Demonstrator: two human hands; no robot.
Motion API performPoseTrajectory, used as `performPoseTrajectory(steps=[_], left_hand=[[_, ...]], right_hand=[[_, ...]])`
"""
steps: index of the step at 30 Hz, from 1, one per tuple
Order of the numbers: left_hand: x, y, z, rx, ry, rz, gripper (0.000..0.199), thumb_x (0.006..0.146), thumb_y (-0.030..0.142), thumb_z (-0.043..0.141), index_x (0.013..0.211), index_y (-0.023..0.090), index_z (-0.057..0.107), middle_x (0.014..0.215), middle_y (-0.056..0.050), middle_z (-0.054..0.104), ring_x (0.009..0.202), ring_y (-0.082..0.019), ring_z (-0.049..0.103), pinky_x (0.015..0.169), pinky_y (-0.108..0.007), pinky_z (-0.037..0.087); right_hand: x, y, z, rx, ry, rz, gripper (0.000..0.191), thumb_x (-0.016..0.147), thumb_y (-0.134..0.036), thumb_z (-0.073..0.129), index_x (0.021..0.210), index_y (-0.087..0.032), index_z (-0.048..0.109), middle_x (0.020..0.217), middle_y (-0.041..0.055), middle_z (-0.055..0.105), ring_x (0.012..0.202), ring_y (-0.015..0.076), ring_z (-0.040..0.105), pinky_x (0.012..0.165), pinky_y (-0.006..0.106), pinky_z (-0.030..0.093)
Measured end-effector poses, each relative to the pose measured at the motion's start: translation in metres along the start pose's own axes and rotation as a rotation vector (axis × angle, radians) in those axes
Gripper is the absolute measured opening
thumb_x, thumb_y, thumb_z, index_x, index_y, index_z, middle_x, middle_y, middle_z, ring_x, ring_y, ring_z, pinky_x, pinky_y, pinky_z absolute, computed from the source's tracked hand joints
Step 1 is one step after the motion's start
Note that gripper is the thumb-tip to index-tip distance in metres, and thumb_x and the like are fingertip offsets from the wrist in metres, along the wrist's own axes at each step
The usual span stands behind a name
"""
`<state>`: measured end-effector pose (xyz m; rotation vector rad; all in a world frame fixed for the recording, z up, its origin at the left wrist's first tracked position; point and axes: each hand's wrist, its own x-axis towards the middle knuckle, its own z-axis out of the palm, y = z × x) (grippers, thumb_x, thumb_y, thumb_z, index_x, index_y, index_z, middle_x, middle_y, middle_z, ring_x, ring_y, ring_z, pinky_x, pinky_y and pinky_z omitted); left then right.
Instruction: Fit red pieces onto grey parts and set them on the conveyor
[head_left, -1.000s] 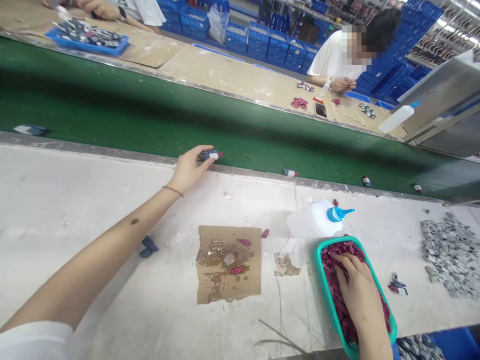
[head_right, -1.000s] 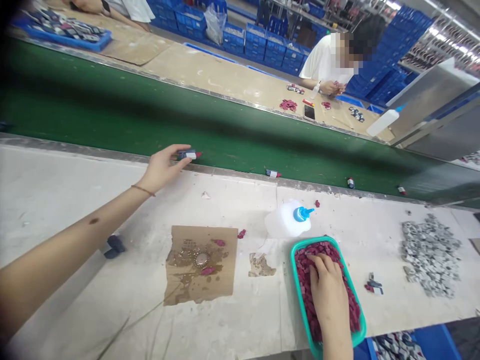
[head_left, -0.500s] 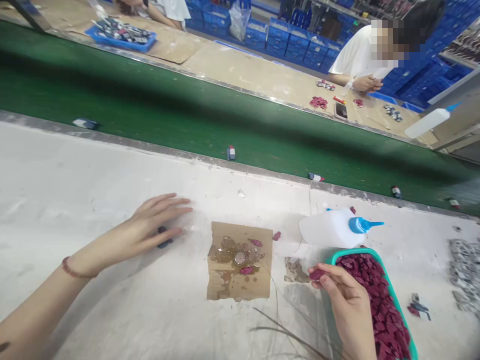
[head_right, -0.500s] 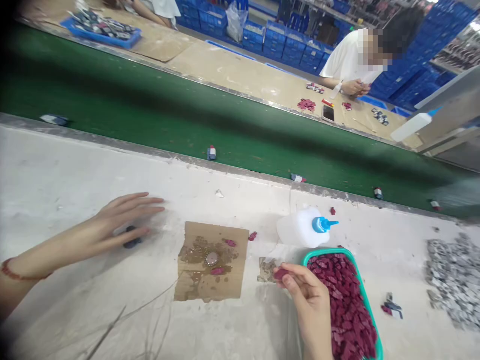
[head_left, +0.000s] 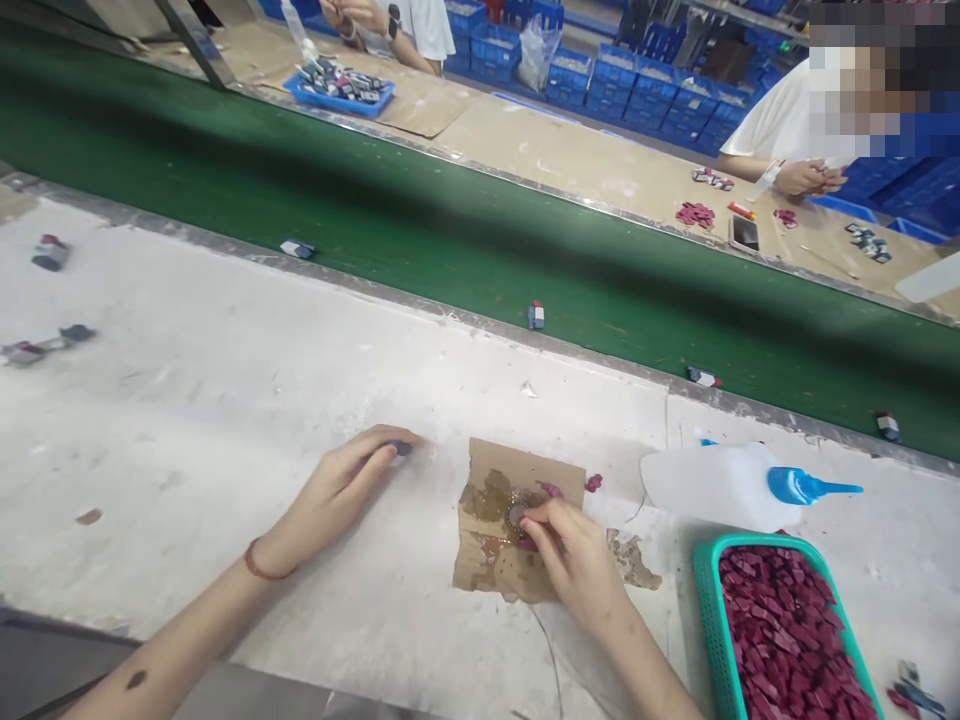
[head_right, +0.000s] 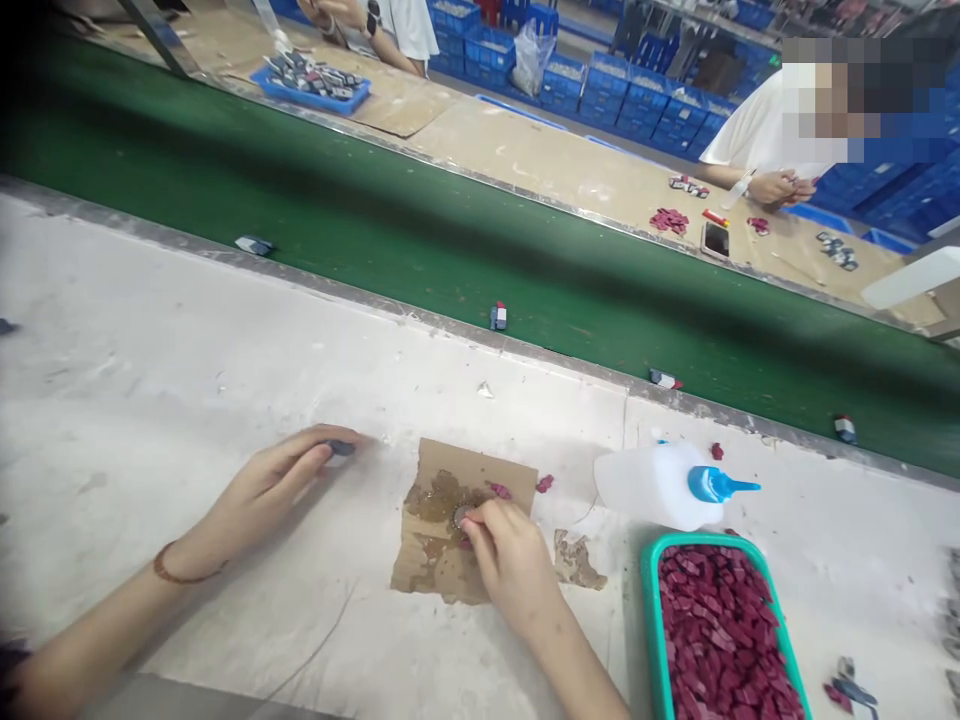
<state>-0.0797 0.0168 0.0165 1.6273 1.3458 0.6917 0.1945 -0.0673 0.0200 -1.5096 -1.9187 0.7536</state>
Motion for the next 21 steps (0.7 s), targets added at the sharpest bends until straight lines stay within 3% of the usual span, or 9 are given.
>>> performPoseTrajectory(steps=[2, 4, 8, 12, 16, 21], left_hand=[[0.001, 0.015, 0.016, -0.293, -0.006, -0.193, 0.047, 0.093, 0.054, 0.041, 0.092, 0.015, 0.067, 0.096, -0.013, 0.071, 0.081, -0.023, 0.063, 0.060, -0.031, 0.048], [0.003, 0.026, 0.031, -0.506, -0.073, -0.275, 0.048, 0.089, 0.058, 0.048, 0.092, 0.014, 0.066, 0.092, -0.013, 0.072, 0.075, -0.021, 0.061, 0.058, -0.030, 0.046], [0.009, 0.038, 0.052, -0.639, -0.272, -0.234, 0.038, 0.079, 0.047, 0.070, 0.101, 0.017, 0.062, 0.096, -0.010, 0.074, 0.077, -0.019, 0.060, 0.070, -0.030, 0.047], [0.009, 0.040, 0.066, -0.702, -0.285, -0.236, 0.033, 0.078, 0.042, 0.074, 0.094, 0.020, 0.054, 0.099, -0.009, 0.074, 0.077, -0.017, 0.062, 0.072, -0.030, 0.048], [0.005, 0.037, 0.074, -0.759, -0.273, -0.244, 0.036, 0.073, 0.044, 0.078, 0.086, 0.019, 0.058, 0.095, -0.009, 0.075, 0.081, -0.019, 0.065, 0.075, -0.031, 0.051], [0.003, 0.035, 0.076, -0.834, -0.222, -0.299, 0.040, 0.064, 0.046, 0.084, 0.086, 0.016, 0.068, 0.092, -0.008, 0.074, 0.077, -0.019, 0.066, 0.071, -0.030, 0.053]], right_hand=[[0.001, 0.000, 0.004, -0.099, -0.012, -0.055, 0.031, 0.103, -0.028, 0.037, 0.080, -0.022, 0.056, 0.067, 0.0015, 0.061, 0.060, 0.0165, 0.058, 0.056, 0.026, 0.044], [0.002, 0.000, 0.005, -0.155, -0.016, -0.073, 0.031, 0.103, -0.026, 0.035, 0.079, -0.022, 0.054, 0.066, 0.0012, 0.059, 0.059, 0.0166, 0.057, 0.055, 0.026, 0.043], [0.002, 0.000, 0.006, -0.158, -0.021, -0.091, 0.030, 0.103, -0.024, 0.034, 0.078, -0.022, 0.051, 0.066, 0.0008, 0.058, 0.059, 0.0168, 0.056, 0.055, 0.026, 0.042], [0.002, -0.001, 0.007, -0.106, -0.014, -0.032, 0.030, 0.102, -0.023, 0.037, 0.075, -0.023, 0.050, 0.065, 0.0003, 0.057, 0.059, 0.0165, 0.055, 0.054, 0.026, 0.041], [0.002, -0.002, 0.007, 0.055, -0.010, 0.050, 0.030, 0.100, -0.029, 0.042, 0.074, -0.022, 0.054, 0.065, 0.0007, 0.059, 0.060, 0.0165, 0.057, 0.055, 0.026, 0.044], [0.001, 0.002, 0.003, 0.490, 0.117, 0.322, 0.028, 0.091, -0.045, 0.059, 0.079, -0.020, 0.064, 0.065, 0.0019, 0.065, 0.055, 0.0151, 0.059, 0.048, 0.025, 0.047]])
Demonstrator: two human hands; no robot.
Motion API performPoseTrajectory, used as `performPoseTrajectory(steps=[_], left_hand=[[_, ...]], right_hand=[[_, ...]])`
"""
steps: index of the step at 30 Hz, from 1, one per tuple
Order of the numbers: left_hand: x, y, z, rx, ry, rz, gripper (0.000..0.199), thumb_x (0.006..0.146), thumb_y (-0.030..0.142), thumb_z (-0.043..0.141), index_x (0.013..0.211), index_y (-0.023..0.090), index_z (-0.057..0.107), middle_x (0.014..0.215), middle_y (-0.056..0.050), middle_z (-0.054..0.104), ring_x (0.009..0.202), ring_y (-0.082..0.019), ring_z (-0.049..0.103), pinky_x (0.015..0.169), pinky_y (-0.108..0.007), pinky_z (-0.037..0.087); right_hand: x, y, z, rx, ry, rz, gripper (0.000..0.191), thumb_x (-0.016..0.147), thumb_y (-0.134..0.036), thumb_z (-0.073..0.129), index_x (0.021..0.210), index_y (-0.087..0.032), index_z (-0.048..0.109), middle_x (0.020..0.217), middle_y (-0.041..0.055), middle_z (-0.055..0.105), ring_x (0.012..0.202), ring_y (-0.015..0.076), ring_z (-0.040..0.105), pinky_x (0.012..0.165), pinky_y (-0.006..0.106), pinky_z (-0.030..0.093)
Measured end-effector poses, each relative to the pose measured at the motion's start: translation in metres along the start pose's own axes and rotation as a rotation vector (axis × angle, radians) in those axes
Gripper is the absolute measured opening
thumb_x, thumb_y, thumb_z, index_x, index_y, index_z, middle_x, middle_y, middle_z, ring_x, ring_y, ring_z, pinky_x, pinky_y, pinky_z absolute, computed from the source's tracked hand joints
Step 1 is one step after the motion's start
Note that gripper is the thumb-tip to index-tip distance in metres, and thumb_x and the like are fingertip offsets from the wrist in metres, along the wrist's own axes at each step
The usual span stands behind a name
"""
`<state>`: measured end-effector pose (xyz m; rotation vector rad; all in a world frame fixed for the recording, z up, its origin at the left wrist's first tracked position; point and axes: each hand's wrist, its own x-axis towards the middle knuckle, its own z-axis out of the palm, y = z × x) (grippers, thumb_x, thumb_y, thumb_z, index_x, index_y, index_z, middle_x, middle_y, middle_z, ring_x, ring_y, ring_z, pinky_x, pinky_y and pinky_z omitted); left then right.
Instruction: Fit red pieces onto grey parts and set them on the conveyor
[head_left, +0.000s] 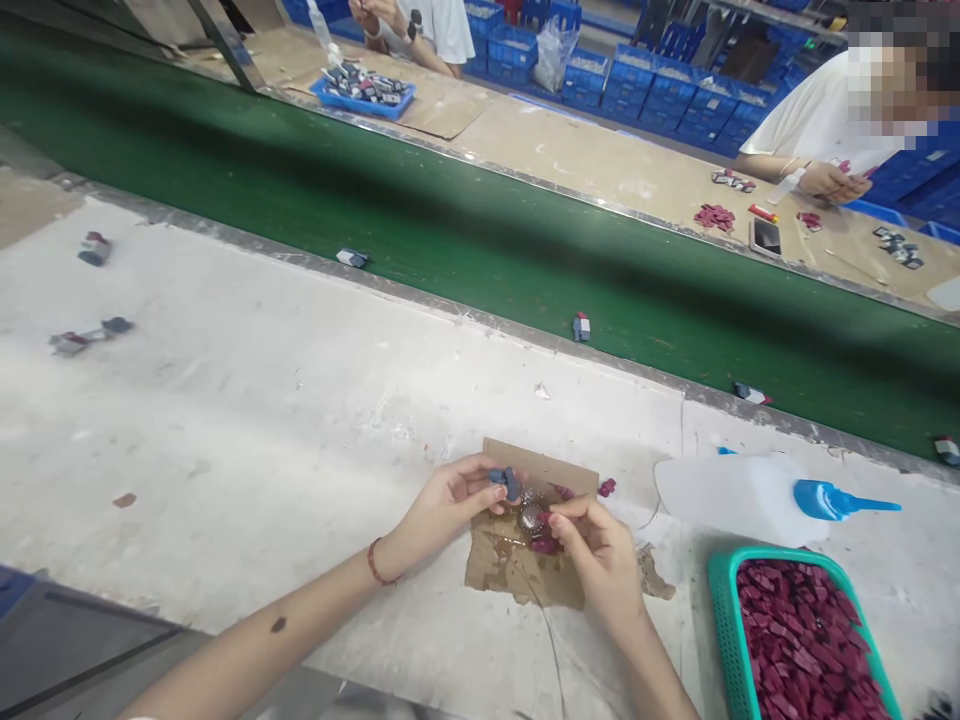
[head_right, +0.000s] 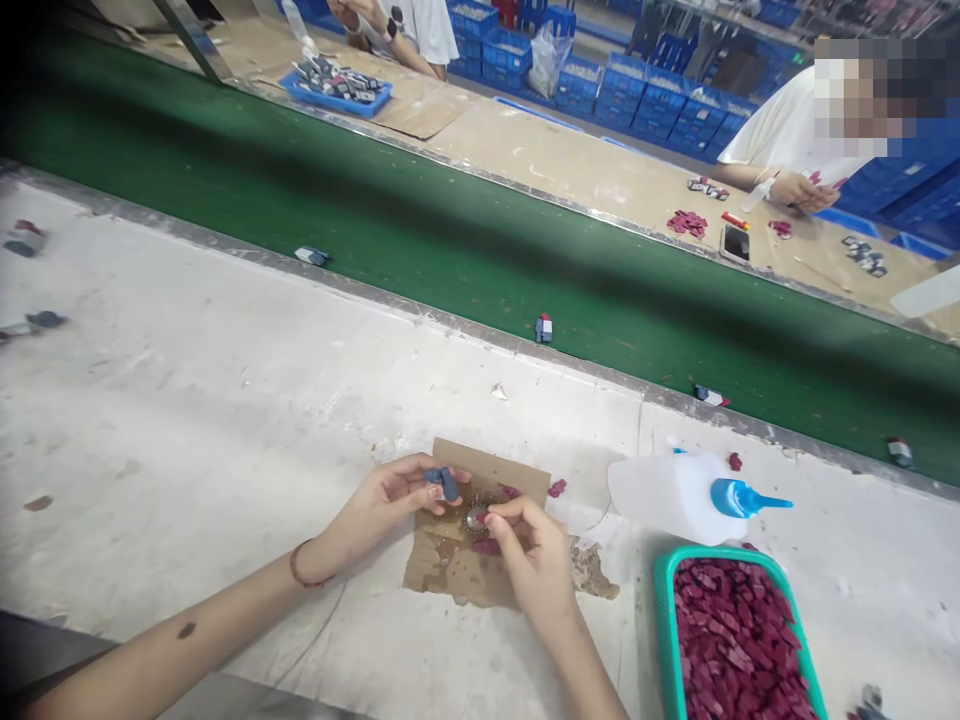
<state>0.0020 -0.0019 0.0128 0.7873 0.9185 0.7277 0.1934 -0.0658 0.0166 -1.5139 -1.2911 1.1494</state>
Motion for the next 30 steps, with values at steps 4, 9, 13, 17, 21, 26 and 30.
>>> performPoseTrajectory(steps=[4, 9, 13, 17, 21, 26, 30], left_hand=[[0.000, 0.000, -0.003, -0.081, 0.074, -0.063, 0.041, 0.057, 0.043, 0.089, 0.083, 0.015, 0.073, 0.081, -0.005, 0.071, 0.069, -0.014, 0.060, 0.064, -0.025, 0.050], [-0.003, 0.000, -0.005, -0.196, 0.080, -0.139, 0.047, 0.061, 0.041, 0.088, 0.097, 0.017, 0.073, 0.073, 0.000, 0.065, 0.058, -0.008, 0.053, 0.053, -0.021, 0.042], [-0.005, -0.001, -0.002, -0.226, 0.011, -0.179, 0.045, 0.059, 0.040, 0.090, 0.093, 0.016, 0.073, 0.070, 0.001, 0.064, 0.062, -0.010, 0.059, 0.055, -0.020, 0.045], [-0.005, -0.001, -0.001, -0.199, -0.013, -0.220, 0.046, 0.057, 0.043, 0.090, 0.089, 0.015, 0.074, 0.063, 0.002, 0.064, 0.055, -0.009, 0.059, 0.053, -0.020, 0.046], [-0.006, 0.002, 0.000, -0.147, -0.057, -0.222, 0.042, 0.061, 0.042, 0.088, 0.089, 0.014, 0.075, 0.063, 0.001, 0.065, 0.052, -0.009, 0.059, 0.053, -0.021, 0.048], [-0.006, 0.001, 0.000, -0.103, -0.082, -0.239, 0.042, 0.062, 0.043, 0.087, 0.091, 0.015, 0.076, 0.063, 0.000, 0.068, 0.053, -0.011, 0.060, 0.054, -0.023, 0.049], [-0.006, -0.002, -0.002, -0.090, -0.095, -0.253, 0.044, 0.060, 0.043, 0.088, 0.091, 0.014, 0.076, 0.061, -0.001, 0.069, 0.053, -0.011, 0.062, 0.055, -0.023, 0.050]], right_hand=[[-0.001, 0.000, 0.001, 0.206, 0.116, 0.002, 0.027, 0.083, -0.047, 0.069, 0.081, -0.020, 0.069, 0.067, 0.0020, 0.068, 0.050, 0.0133, 0.060, 0.047, 0.025, 0.051], [-0.006, -0.002, 0.011, 0.128, 0.115, -0.157, 0.016, 0.086, -0.033, 0.068, 0.078, -0.020, 0.071, 0.073, 0.0052, 0.073, 0.060, 0.0159, 0.068, 0.055, 0.026, 0.056], [-0.008, -0.004, 0.014, -0.015, 0.128, -0.298, 0.011, 0.088, -0.023, 0.065, 0.079, -0.021, 0.071, 0.076, 0.0060, 0.075, 0.068, 0.0187, 0.071, 0.061, 0.029, 0.059], [-0.008, -0.005, 0.014, -0.067, 0.127, -0.360, 0.012, 0.089, -0.018, 0.062, 0.083, -0.022, 0.071, 0.079, 0.0056, 0.076, 0.071, 0.0190, 0.072, 0.064, 0.030, 0.060], [-0.007, -0.007, 0.014, -0.071, 0.092, -0.372, 0.012, 0.091, -0.019, 0.061, 0.085, -0.022, 0.071, 0.080, 0.0059, 0.076, 0.072, 0.0189, 0.071, 0.064, 0.030, 0.059], [-0.006, -0.010, 0.013, -0.122, 0.036, -0.346, 0.014, 0.092, -0.020, 0.059, 0.085, -0.022, 0.071, 0.081, 0.0058, 0.075, 0.072, 0.0189, 0.071, 0.065, 0.031, 0.059], [-0.005, -0.011, 0.012, -0.146, 0.004, -0.379, 0.018, 0.096, -0.024, 0.056, 0.085, -0.022, 0.069, 0.081, 0.0058, 0.075, 0.073, 0.0184, 0.071, 0.065, 0.030, 0.058]])
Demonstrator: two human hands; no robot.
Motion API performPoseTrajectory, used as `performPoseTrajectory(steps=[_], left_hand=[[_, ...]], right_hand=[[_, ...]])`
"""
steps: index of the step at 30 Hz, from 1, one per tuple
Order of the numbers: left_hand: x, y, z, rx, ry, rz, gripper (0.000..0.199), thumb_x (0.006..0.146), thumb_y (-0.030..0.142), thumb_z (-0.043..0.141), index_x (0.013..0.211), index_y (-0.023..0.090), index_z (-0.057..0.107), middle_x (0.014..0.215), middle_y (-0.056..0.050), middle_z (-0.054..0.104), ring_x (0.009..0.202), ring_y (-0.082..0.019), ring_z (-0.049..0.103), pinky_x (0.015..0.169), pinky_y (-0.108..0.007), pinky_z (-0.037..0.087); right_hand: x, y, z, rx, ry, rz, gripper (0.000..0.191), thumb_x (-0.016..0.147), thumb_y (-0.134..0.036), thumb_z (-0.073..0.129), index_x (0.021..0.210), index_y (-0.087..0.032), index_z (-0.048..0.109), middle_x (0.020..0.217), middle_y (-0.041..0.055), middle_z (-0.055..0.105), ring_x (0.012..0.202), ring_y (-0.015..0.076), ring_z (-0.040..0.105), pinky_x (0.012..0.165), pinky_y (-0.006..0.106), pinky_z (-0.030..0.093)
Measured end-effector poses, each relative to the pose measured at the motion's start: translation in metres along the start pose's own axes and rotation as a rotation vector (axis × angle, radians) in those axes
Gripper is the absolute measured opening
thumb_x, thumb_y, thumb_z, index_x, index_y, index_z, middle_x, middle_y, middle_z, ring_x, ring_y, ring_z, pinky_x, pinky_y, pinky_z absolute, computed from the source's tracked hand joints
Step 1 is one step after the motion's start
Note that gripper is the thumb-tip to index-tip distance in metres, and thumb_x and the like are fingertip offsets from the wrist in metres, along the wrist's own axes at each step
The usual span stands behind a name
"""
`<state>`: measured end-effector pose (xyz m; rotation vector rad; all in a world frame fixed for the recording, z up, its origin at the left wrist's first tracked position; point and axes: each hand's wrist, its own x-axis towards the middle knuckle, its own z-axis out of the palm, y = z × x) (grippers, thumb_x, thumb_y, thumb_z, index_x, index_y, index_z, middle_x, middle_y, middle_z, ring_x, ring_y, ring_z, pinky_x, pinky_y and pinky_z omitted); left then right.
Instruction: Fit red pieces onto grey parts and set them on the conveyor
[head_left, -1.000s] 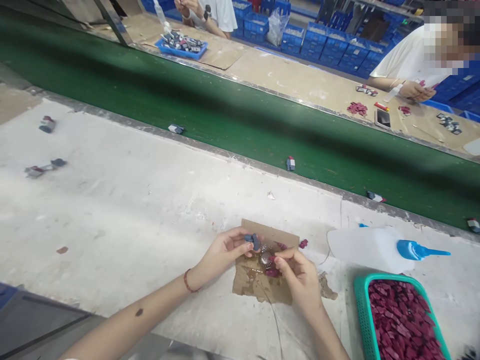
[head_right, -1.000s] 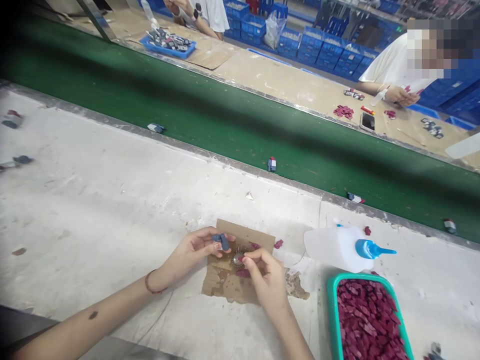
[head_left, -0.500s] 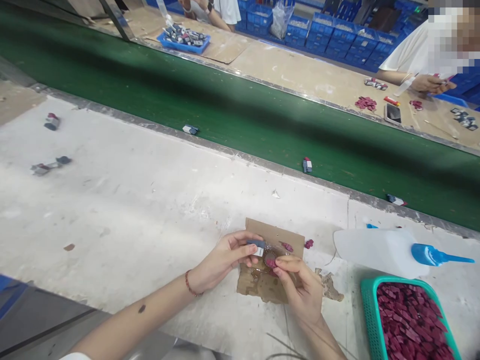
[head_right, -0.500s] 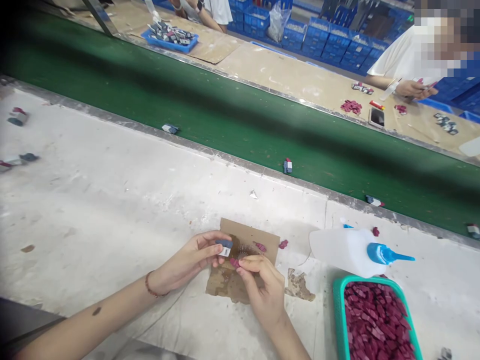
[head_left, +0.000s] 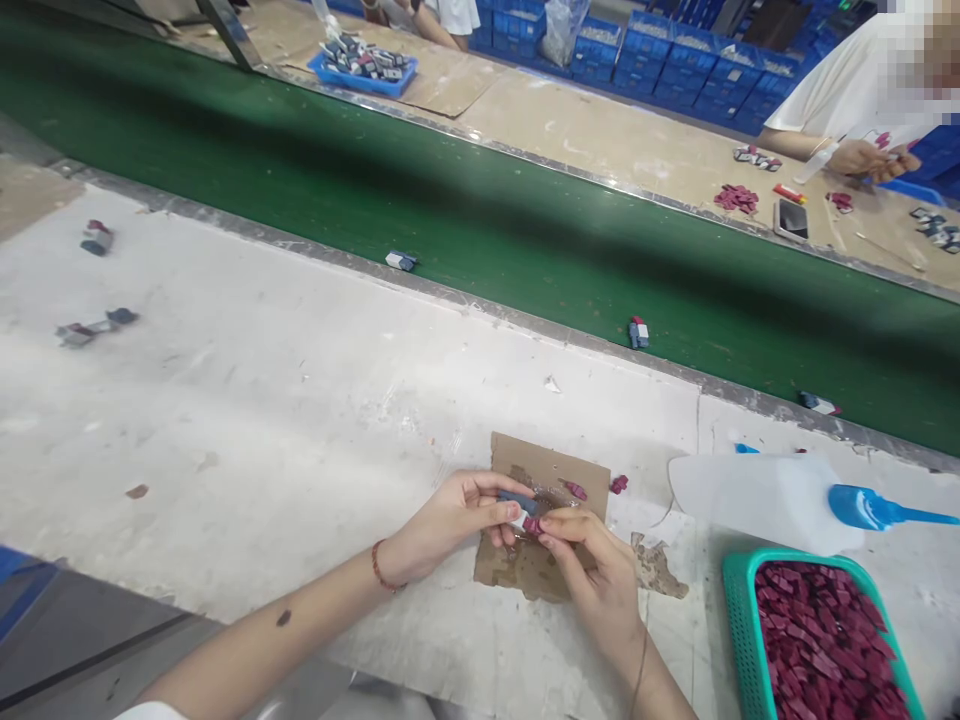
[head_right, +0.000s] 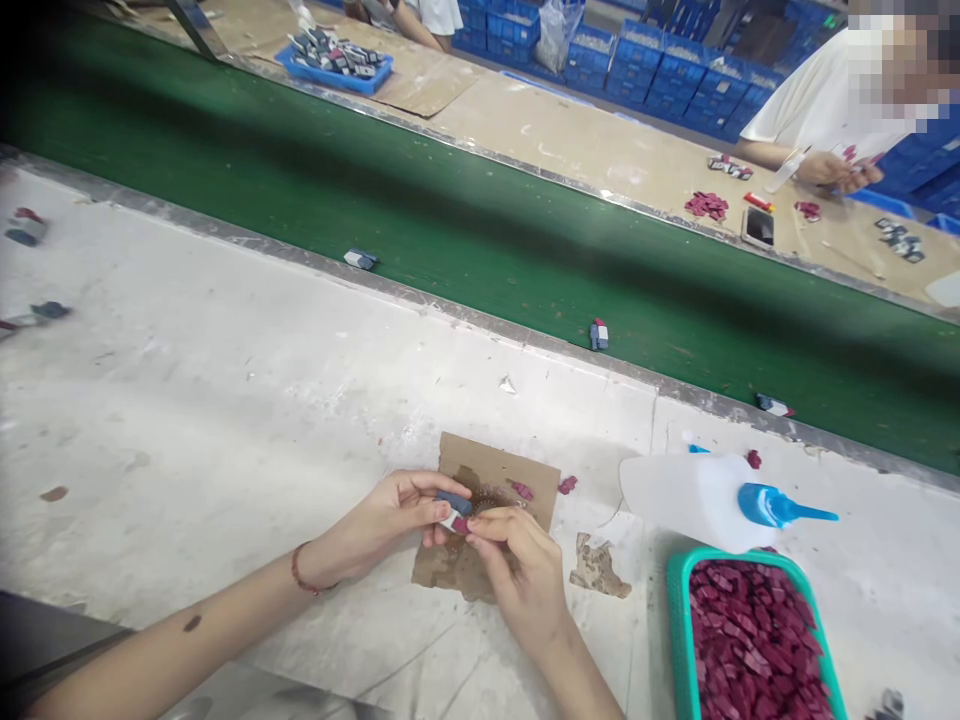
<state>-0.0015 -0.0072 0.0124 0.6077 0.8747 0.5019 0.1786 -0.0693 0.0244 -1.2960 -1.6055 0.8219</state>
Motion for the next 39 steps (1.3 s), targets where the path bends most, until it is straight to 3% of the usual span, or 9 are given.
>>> performPoseTrajectory(steps=[9, 16, 20, 23, 26, 30, 32, 34, 39], left_hand=[[0.002, -0.002, -0.004, 0.078, 0.007, 0.012, 0.043, 0.060, 0.043, 0.088, 0.090, 0.014, 0.075, 0.066, -0.003, 0.071, 0.055, -0.013, 0.063, 0.061, -0.027, 0.054], [0.008, 0.005, -0.001, 0.260, 0.008, 0.158, 0.044, 0.062, 0.051, 0.084, 0.090, 0.019, 0.074, 0.072, -0.006, 0.074, 0.060, -0.018, 0.067, 0.061, -0.032, 0.056], [0.037, 0.043, -0.003, 0.405, 0.086, 0.282, 0.028, 0.072, 0.040, 0.079, 0.088, 0.019, 0.071, 0.082, -0.006, 0.076, 0.075, -0.020, 0.070, 0.073, -0.033, 0.057], [0.074, 0.085, -0.012, 0.538, 0.222, 0.370, 0.023, 0.088, 0.027, 0.066, 0.107, 0.015, 0.065, 0.100, -0.005, 0.073, 0.094, -0.019, 0.068, 0.088, -0.032, 0.053], [0.109, 0.127, -0.022, 0.707, 0.358, 0.410, 0.030, 0.095, 0.031, 0.057, 0.121, 0.015, 0.059, 0.119, -0.009, 0.063, 0.102, -0.023, 0.064, 0.086, -0.042, 0.055], [0.125, 0.162, -0.037, 0.950, 0.526, 0.514, 0.036, 0.093, 0.034, 0.060, 0.124, 0.015, 0.057, 0.126, -0.010, 0.059, 0.109, -0.027, 0.060, 0.092, -0.048, 0.052], [0.121, 0.169, -0.048, 1.069, 0.585, 0.571, 0.039, 0.093, 0.024, 0.055, 0.127, 0.004, 0.054, 0.133, -0.015, 0.055, 0.123, -0.030, 0.049, 0.111, -0.051, 0.031], [0.115, 0.170, -0.060, 1.175, 0.596, 0.608, 0.037, 0.090, 0.019, 0.055, 0.124, 0.002, 0.055, 0.140, -0.016, 0.048, 0.135, -0.032, 0.033, 0.117, -0.050, 0.014], [0.105, 0.162, -0.078, 1.336, 0.547, 0.621, 0.031, 0.089, 0.022, 0.050, 0.114, 0.007, 0.058, 0.136, -0.014, 0.050, 0.133, -0.031, 0.034, 0.116, -0.047, 0.013]], right_hand=[[0.001, 0.002, 0.005, -0.051, -0.061, -0.159, 0.019, 0.095, -0.012, 0.051, 0.092, -0.023, 0.067, 0.079, 0.0047, 0.074, 0.075, 0.0186, 0.071, 0.065, 0.030, 0.057], [0.000, 0.004, 0.001, -0.115, -0.008, -0.107, 0.017, 0.095, -0.016, 0.053, 0.099, -0.024, 0.068, 0.087, 0.0057, 0.075, 0.078, 0.0195, 0.071, 0.070, 0.031, 0.058], [-0.003, 0.007, -0.012, -0.206, 0.113, 0.000, 0.018, 0.095, -0.020, 0.053, 0.104, -0.025, 0.067, 0.088, 0.0047, 0.074, 0.079, 0.0199, 0.070, 0.071, 0.031, 0.058], [-0.010, 0.004, -0.021, -0.227, 0.180, 0.017, 0.019, 0.094, -0.018, 0.051, 0.099, -0.025, 0.068, 0.088, 0.0051, 0.073, 0.081, 0.0208, 0.070, 0.072, 0.032, 0.058], [-0.027, -0.003, -0.031, -0.266, 0.212, 0.018, 0.020, 0.093, -0.018, 0.052, 0.097, -0.026, 0.069, 0.088, 0.0051, 0.073, 0.080, 0.0226, 0.071, 0.068, 0.032, 0.059], [-0.062, -0.013, -0.060, -0.453, 0.342, 0.120, 0.019, 0.092, -0.022, 0.053, 0.094, -0.030, 0.070, 0.090, 0.0032, 0.074, 0.083, 0.0259, 0.071, 0.073, 0.037, 0.059], [-0.081, -0.013, -0.085, -0.594, 0.452, 0.218, 0.016, 0.092, -0.027, 0.053, 0.094, -0.028, 0.069, 0.092, 0.0043, 0.074, 0.086, 0.0265, 0.071, 0.076, 0.039, 0.058], [-0.097, -0.010, -0.112, -0.746, 0.521, 0.319, 0.019, 0.092, -0.033, 0.053, 0.097, -0.025, 0.069, 0.096, 0.0077, 0.073, 0.087, 0.0280, 0.069, 0.079, 0.043, 0.056], [-0.108, 0.015, -0.152, -0.945, 0.295, 0.418, 0.028, 0.090, -0.031, 0.044, 0.100, -0.022, 0.069, 0.103, 0.0120, 0.071, 0.094, 0.0324, 0.065, 0.080, 0.050, 0.053]])
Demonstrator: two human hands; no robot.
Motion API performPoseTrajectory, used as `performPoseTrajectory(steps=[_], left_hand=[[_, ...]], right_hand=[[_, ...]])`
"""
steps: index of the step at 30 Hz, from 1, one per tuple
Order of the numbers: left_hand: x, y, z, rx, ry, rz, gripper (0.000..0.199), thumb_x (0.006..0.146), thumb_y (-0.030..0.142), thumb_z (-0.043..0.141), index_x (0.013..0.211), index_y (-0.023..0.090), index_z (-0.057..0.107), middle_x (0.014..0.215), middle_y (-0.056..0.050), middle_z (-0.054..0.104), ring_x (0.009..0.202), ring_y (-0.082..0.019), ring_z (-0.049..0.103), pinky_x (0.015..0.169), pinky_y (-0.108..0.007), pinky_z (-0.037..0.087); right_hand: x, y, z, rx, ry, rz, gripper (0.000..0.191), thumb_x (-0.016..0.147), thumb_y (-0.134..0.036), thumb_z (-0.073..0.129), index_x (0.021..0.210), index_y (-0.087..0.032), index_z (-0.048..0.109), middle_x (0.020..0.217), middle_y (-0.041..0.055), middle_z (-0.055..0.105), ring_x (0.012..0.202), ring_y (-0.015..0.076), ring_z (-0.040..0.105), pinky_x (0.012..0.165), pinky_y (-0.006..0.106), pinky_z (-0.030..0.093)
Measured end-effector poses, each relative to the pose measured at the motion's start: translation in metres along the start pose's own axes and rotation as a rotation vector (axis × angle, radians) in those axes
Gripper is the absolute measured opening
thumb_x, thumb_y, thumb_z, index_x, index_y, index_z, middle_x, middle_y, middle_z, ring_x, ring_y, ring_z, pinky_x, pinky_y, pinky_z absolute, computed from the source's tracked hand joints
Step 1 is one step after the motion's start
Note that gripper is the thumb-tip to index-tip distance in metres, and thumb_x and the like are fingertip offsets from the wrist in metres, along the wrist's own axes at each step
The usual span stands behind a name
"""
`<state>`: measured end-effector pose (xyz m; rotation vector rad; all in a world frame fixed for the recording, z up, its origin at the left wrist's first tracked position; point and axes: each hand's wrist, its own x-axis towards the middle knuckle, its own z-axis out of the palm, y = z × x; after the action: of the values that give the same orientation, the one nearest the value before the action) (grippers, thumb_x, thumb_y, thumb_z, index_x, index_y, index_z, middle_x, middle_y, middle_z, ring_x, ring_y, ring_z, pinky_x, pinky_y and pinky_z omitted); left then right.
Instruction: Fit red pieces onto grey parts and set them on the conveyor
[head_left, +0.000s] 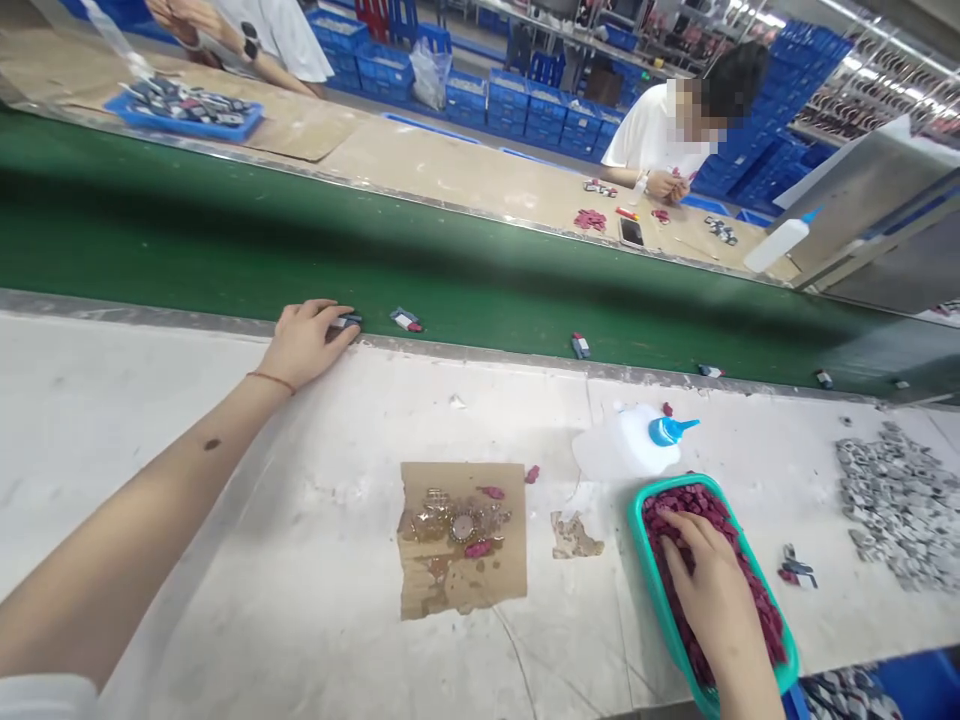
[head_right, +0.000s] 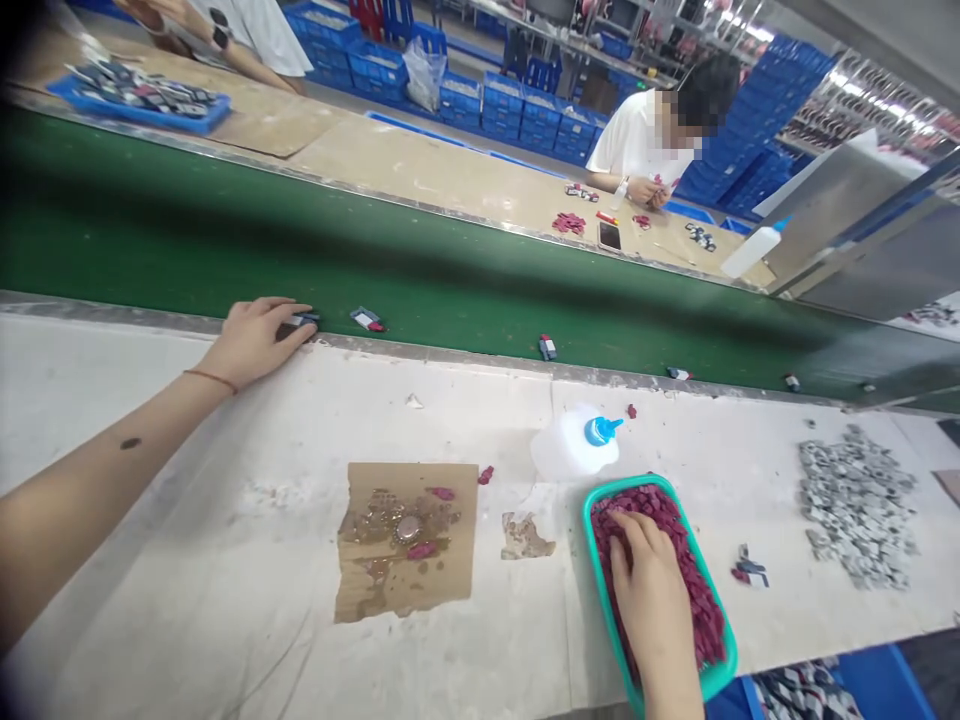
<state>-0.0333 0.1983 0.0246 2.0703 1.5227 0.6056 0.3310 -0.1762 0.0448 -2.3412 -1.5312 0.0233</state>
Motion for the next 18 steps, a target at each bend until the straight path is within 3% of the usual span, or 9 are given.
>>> performPoseTrajectory(steps=[3, 6, 9, 12, 15, 18], left_hand=[[-0.003, 0.002, -0.001, 0.014, -0.034, 0.017, 0.033, 0.089, 0.023, 0.051, 0.116, 0.006, 0.057, 0.131, -0.015, 0.054, 0.129, -0.031, 0.039, 0.115, -0.046, 0.020], [-0.004, 0.010, -0.004, -0.018, -0.013, -0.017, 0.035, 0.090, 0.024, 0.051, 0.119, 0.004, 0.055, 0.129, -0.017, 0.054, 0.127, -0.034, 0.041, 0.113, -0.047, 0.023], [-0.008, 0.018, -0.004, -0.106, 0.062, -0.093, 0.036, 0.094, 0.027, 0.046, 0.122, 0.004, 0.052, 0.126, -0.017, 0.055, 0.122, -0.032, 0.045, 0.110, -0.045, 0.028], [-0.022, 0.026, 0.003, -0.265, 0.077, -0.201, 0.036, 0.097, 0.036, 0.040, 0.114, 0.008, 0.055, 0.111, -0.013, 0.062, 0.097, -0.026, 0.057, 0.092, -0.040, 0.044], [-0.048, 0.034, 0.019, -0.435, -0.022, -0.275, 0.035, 0.092, 0.047, 0.046, 0.095, 0.014, 0.059, 0.093, -0.009, 0.067, 0.071, -0.019, 0.059, 0.069, -0.034, 0.050], [-0.082, 0.045, 0.036, -0.728, -0.204, -0.328, 0.038, 0.076, 0.052, 0.068, 0.084, 0.016, 0.061, 0.084, -0.006, 0.068, 0.066, -0.016, 0.060, 0.064, -0.030, 0.050]], right_hand=[[0.009, 0.006, 0.010, 0.041, -0.061, -0.038, 0.027, 0.090, -0.024, 0.042, 0.092, -0.023, 0.069, 0.099, 0.0101, 0.071, 0.091, 0.0291, 0.066, 0.079, 0.046, 0.053], [0.013, 0.004, 0.012, 0.108, -0.052, 0.001, 0.023, 0.090, -0.029, 0.046, 0.084, -0.024, 0.068, 0.090, 0.0087, 0.071, 0.085, 0.0281, 0.066, 0.078, 0.044, 0.052], [0.012, 0.000, 0.004, 0.237, -0.067, 0.115, 0.022, 0.089, -0.039, 0.053, 0.084, -0.023, 0.068, 0.087, 0.0076, 0.071, 0.080, 0.0266, 0.066, 0.072, 0.041, 0.053], [0.010, -0.013, -0.006, 0.514, -0.050, 0.245, 0.025, 0.085, -0.045, 0.061, 0.089, -0.022, 0.068, 0.086, 0.0076, 0.073, 0.073, 0.0227, 0.066, 0.066, 0.035, 0.055], [0.010, -0.038, -0.008, 0.790, -0.036, 0.281, 0.027, 0.083, -0.047, 0.066, 0.088, -0.021, 0.071, 0.077, 0.0060, 0.072, 0.064, 0.0197, 0.064, 0.061, 0.032, 0.054], [0.013, -0.069, 0.005, 0.922, -0.133, 0.242, 0.025, 0.083, -0.046, 0.068, 0.087, -0.022, 0.076, 0.069, 0.0037, 0.069, 0.061, 0.0187, 0.064, 0.063, 0.032, 0.054]])
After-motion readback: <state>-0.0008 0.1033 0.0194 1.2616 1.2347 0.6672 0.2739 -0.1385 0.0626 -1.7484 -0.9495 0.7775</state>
